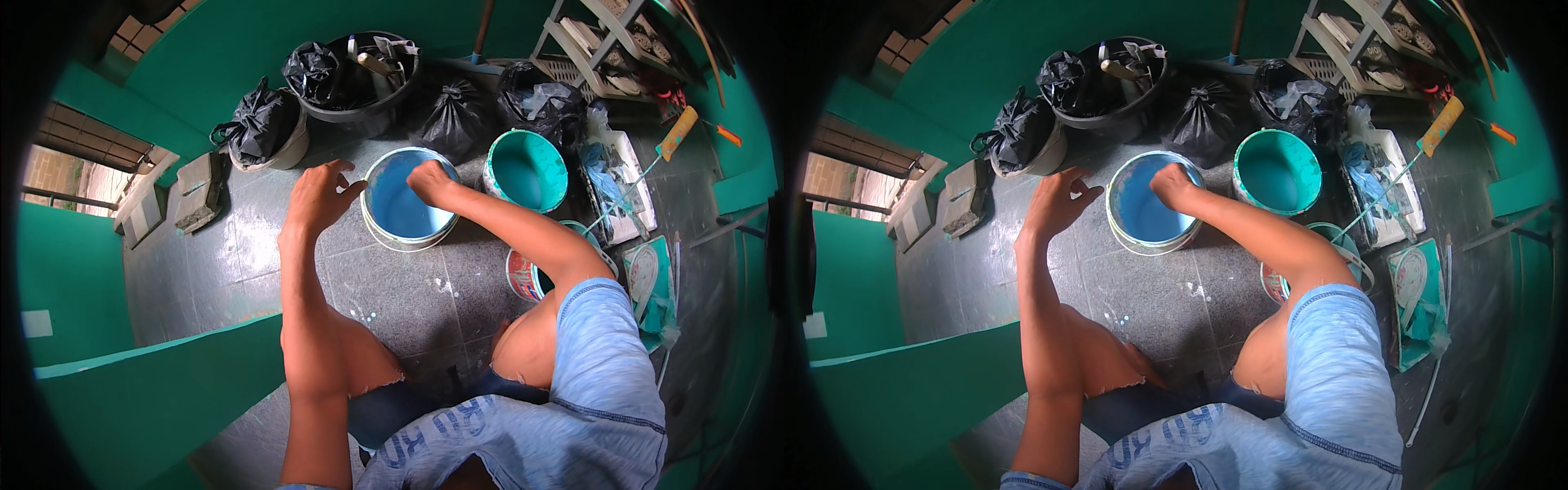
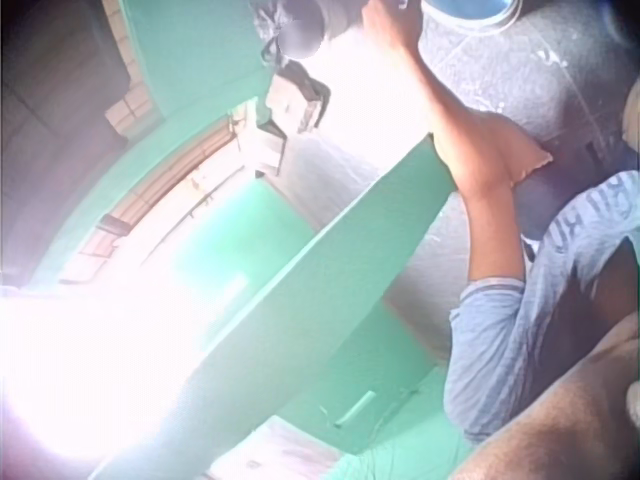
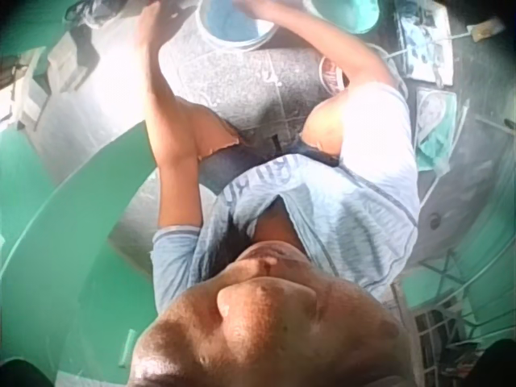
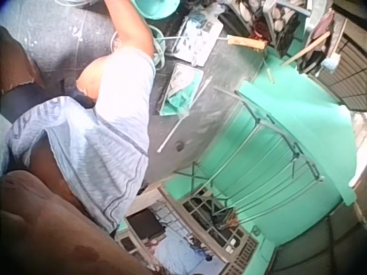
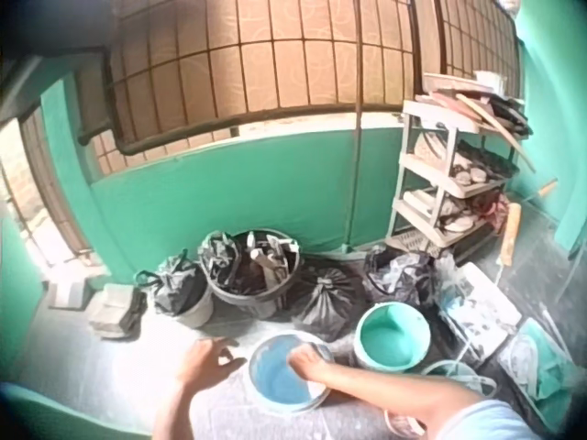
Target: The person sits on the floor and stirs light blue paint in a bucket using a stick. They then pour some of the mixed paint into a smaller bucket and continue stirring.
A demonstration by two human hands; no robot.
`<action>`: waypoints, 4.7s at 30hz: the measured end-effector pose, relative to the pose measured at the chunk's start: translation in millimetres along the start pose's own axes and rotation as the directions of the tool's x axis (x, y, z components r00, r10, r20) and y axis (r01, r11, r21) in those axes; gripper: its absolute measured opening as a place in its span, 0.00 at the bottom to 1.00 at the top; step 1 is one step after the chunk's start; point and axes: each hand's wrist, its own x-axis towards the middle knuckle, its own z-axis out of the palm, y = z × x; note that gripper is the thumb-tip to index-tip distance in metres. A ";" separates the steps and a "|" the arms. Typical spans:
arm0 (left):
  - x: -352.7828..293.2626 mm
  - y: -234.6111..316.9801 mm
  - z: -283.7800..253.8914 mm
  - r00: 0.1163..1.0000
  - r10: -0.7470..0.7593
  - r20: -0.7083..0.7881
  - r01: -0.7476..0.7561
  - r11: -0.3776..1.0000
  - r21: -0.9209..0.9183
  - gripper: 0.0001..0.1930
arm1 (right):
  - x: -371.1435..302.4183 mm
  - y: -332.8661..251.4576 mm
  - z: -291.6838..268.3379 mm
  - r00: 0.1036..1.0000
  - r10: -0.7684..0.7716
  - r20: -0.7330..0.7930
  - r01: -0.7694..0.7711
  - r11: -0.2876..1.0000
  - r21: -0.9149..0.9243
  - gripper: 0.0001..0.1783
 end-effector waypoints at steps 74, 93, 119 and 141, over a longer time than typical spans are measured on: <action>9.2 25.8 -5.0 0.912 0.249 -0.326 -0.318 0.931 -0.179 0.19 | -66.2 33.7 -148.8 0.939 0.197 -0.280 -0.018 0.845 0.534 0.11; 9.3 29.2 13.4 0.944 0.207 -0.257 -0.202 0.978 0.047 0.20 | -84.4 57.2 -109.6 0.966 0.079 -0.248 -0.001 0.954 0.300 0.09; 27.7 52.5 63.9 0.902 0.374 -0.216 -0.381 0.925 0.009 0.10 | -80.7 34.1 -86.1 0.953 0.099 -0.287 0.140 0.695 0.706 0.11; 22.5 40.1 37.2 0.944 0.258 -0.207 -0.256 0.966 0.036 0.06 | -108.8 142.7 58.8 0.697 0.436 0.569 -0.468 0.878 -0.100 0.13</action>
